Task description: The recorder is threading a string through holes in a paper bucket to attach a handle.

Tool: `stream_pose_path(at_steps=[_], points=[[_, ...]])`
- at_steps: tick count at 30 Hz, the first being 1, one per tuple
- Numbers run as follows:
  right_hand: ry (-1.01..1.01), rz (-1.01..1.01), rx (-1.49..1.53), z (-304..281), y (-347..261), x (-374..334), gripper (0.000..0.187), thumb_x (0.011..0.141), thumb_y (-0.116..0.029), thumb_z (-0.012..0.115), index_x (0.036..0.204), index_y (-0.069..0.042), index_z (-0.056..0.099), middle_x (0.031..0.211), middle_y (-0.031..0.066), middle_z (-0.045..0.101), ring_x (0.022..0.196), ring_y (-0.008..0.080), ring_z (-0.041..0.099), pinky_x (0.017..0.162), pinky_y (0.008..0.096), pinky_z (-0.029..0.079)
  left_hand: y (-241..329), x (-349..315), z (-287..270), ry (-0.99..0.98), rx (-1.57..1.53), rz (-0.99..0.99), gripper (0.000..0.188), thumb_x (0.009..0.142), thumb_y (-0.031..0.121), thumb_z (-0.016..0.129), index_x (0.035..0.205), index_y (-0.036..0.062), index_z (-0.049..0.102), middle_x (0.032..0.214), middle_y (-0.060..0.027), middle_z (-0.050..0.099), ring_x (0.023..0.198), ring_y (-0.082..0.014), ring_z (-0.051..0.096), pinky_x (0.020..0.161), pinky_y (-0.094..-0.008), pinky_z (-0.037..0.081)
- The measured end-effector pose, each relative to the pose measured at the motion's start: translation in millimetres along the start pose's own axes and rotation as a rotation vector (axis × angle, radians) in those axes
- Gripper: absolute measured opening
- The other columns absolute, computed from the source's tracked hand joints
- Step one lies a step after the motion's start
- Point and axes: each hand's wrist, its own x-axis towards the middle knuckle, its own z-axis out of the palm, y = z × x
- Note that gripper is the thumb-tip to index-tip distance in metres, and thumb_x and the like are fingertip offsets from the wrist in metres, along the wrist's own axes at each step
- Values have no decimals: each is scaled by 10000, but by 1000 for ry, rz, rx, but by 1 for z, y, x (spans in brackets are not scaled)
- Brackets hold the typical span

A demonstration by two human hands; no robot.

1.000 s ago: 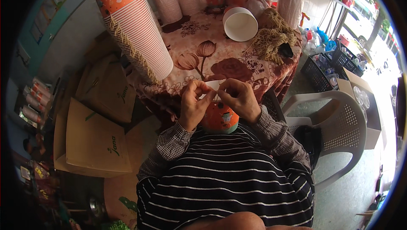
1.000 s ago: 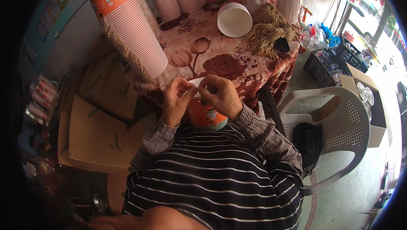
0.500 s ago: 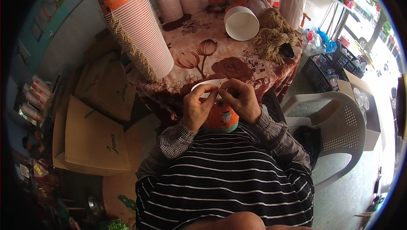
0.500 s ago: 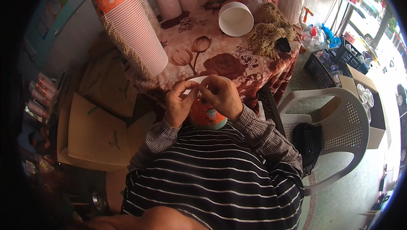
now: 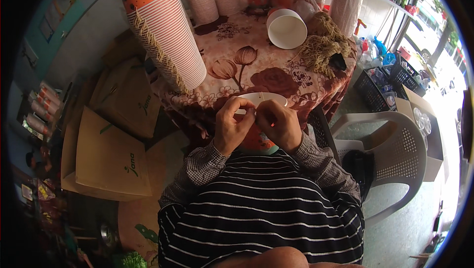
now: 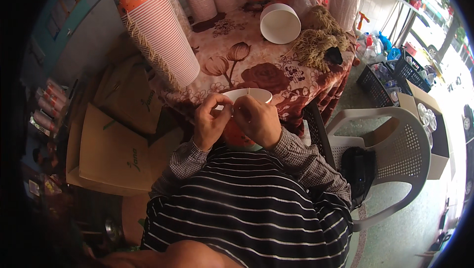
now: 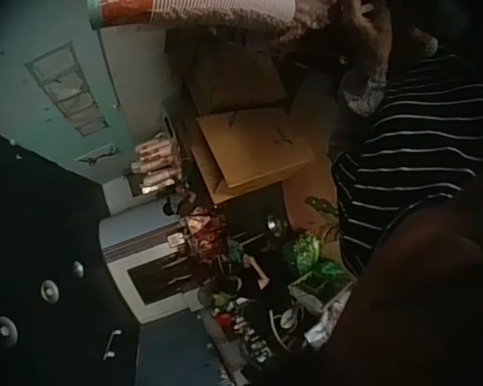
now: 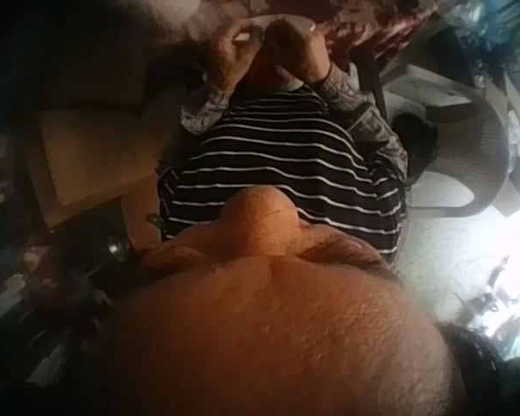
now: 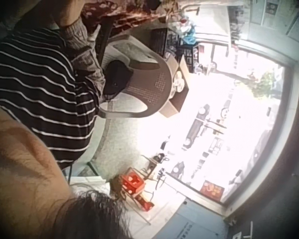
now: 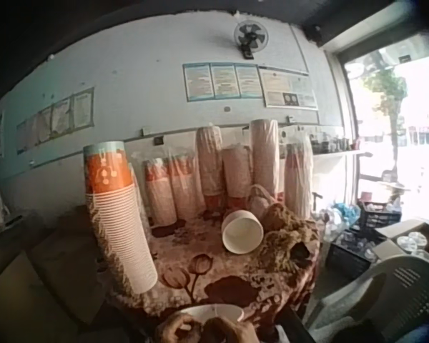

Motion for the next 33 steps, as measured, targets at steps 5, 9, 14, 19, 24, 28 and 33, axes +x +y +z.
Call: stream_pose_path(at_steps=[5,9,14,19,24,28,33], points=[[-63,257,232,-3,-2,2,99,851,-9,616,942,19,590,763,81,658,689,111,652,615,242,519,-8,-1,-4,-61,-117,-40,64,829,-6,593,892,-14,593,897,-61,566,801,-135,591,677,-248,511],[-124,313,343,-7,-1,7,82,864,-3,601,933,37,583,781,84,657,715,111,651,639,237,522,-12,3,-11,-143,-203,-99,57,844,9,581,893,-15,595,897,-42,557,820,-117,576,695,-243,503],[-174,293,413,-9,2,11,57,872,23,583,927,35,595,799,70,644,723,112,651,634,240,519,-4,11,-23,-308,-413,-315,114,878,69,587,955,-6,623,935,-10,581,840,-80,563,796,-216,467],[-103,65,222,-4,10,9,81,847,-28,621,928,-17,623,804,81,648,703,183,667,612,287,522,-7,13,-29,-364,-529,-486,154,904,104,574,1013,6,620,947,-10,623,873,-75,576,840,-219,450],[-53,-100,47,-6,13,11,123,821,-99,661,939,-70,640,846,83,654,697,259,667,593,340,530,-17,18,-31,-412,-586,-501,160,925,108,555,1028,-1,615,988,-23,641,932,-86,592,873,-239,452],[-14,-207,-64,-10,15,15,222,786,-104,688,1002,-99,635,821,50,648,687,243,658,583,340,528,-20,20,-29,-419,-584,-486,198,946,144,575,1055,-8,640,979,-26,658,906,-71,608,841,-212,474],[-35,-388,-117,-16,20,18,236,755,-49,666,990,-67,644,783,61,629,660,252,637,553,345,500,-16,20,-23,-401,-553,-470,200,948,153,587,1046,-12,643,963,-24,659,886,-67,609,828,-211,481]])
